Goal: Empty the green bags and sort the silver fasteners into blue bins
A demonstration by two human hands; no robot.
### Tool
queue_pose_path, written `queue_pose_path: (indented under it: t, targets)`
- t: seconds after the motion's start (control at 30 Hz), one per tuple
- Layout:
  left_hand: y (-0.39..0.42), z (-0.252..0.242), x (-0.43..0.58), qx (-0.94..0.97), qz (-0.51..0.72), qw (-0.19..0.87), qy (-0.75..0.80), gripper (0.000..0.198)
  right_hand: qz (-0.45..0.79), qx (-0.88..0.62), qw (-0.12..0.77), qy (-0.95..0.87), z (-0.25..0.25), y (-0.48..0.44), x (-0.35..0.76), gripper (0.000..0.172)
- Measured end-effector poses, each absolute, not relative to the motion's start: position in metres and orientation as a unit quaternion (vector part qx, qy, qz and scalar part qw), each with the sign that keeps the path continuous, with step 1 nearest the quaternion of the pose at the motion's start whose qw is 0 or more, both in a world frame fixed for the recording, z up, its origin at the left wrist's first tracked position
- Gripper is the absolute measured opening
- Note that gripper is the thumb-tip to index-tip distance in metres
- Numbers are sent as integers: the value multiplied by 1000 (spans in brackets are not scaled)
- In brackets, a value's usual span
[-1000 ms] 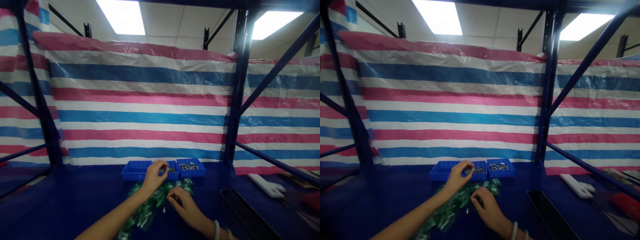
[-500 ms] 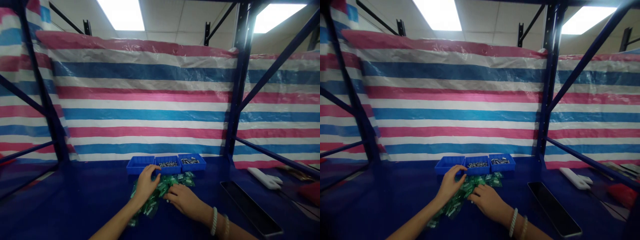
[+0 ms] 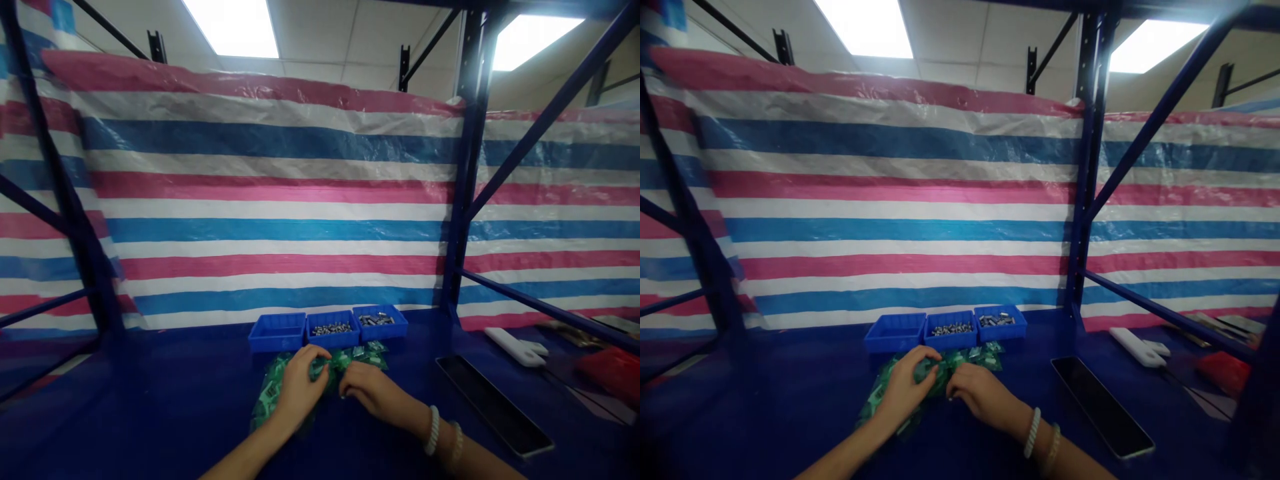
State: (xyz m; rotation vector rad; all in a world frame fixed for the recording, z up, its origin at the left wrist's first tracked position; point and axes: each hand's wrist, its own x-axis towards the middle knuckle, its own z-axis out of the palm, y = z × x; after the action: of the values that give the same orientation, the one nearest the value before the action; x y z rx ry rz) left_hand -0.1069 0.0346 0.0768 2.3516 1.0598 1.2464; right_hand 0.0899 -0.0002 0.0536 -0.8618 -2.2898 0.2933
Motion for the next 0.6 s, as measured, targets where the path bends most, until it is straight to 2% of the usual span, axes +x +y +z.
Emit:
queue_pose_path:
  t: [0.27, 0.4, 0.6]
  targets:
    - [23, 71, -97, 822, 413, 206, 334, 28, 279, -366, 460, -759, 64, 1, 92, 9]
    - [19, 73, -88, 817, 412, 219, 337, 28, 346, -368, 511, -696, 59, 2, 87, 29]
    - [7, 86, -78, 829, 426, 156, 328, 7, 351, -391, 543, -655, 44, 4, 76, 46]
